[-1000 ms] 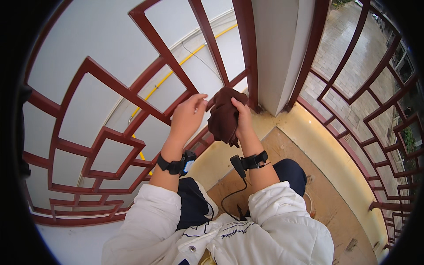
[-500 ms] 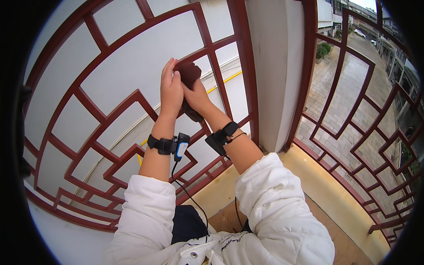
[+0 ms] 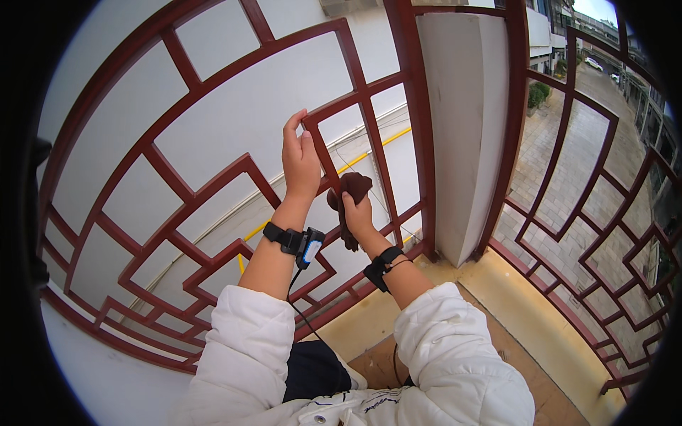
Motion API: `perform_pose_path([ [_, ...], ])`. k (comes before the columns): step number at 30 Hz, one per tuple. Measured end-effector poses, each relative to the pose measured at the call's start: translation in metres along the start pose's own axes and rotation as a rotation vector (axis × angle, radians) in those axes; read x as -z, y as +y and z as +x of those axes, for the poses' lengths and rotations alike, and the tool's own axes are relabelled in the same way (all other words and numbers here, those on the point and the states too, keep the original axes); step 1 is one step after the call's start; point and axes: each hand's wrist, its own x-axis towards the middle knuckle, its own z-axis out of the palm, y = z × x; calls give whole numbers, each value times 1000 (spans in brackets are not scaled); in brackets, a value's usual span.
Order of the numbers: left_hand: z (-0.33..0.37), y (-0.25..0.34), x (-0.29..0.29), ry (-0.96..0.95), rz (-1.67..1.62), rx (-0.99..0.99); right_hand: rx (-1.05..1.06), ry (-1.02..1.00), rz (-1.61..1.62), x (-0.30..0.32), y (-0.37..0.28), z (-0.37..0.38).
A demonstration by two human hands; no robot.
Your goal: The person wipes a red metal railing with a dark cloth, moving along the railing and cleaning different sections. The person uses both hands to hold and maneuver the cloth while cleaning the railing surfaces.
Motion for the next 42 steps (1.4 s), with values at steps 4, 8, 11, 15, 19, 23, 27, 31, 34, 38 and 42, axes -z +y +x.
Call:
perform_pose_path([
  [4, 12, 8, 18, -92, -93, 78, 189, -214, 244, -22, -77, 42],
  [8, 16, 5, 26, -157, -123, 59, 159, -352, 207, -36, -124, 61],
  [11, 1, -1, 20, -176, -266, 112, 237, -328, 168, -34, -107, 59],
  [15, -27, -13, 3, -174, -191, 99, 123, -123, 161, -16, -33, 44],
  [19, -66, -23, -22, -117, 143, -79, 9, -120, 107, 25, 58, -16],
  [23, -101, -32, -48, -29, 253, -217, -145, -128, 57, 59, 114, -51],
  [27, -130, -45, -55, -60, 310, -312, 32, -316, -276, 85, 123, -45],
  [31, -160, -47, -52, -195, 136, 87, 256, -518, -941, 110, 111, -48],
  [34, -168, -47, -51, -207, -40, 302, 596, -645, -1225, 131, 98, -40],
  [38, -178, -50, -40, -177, -210, 548, 933, -707, -1517, 143, 85, -16],
  [42, -183, -58, -35, -241, -295, 584, 633, -425, -1315, 123, 94, -44],
])
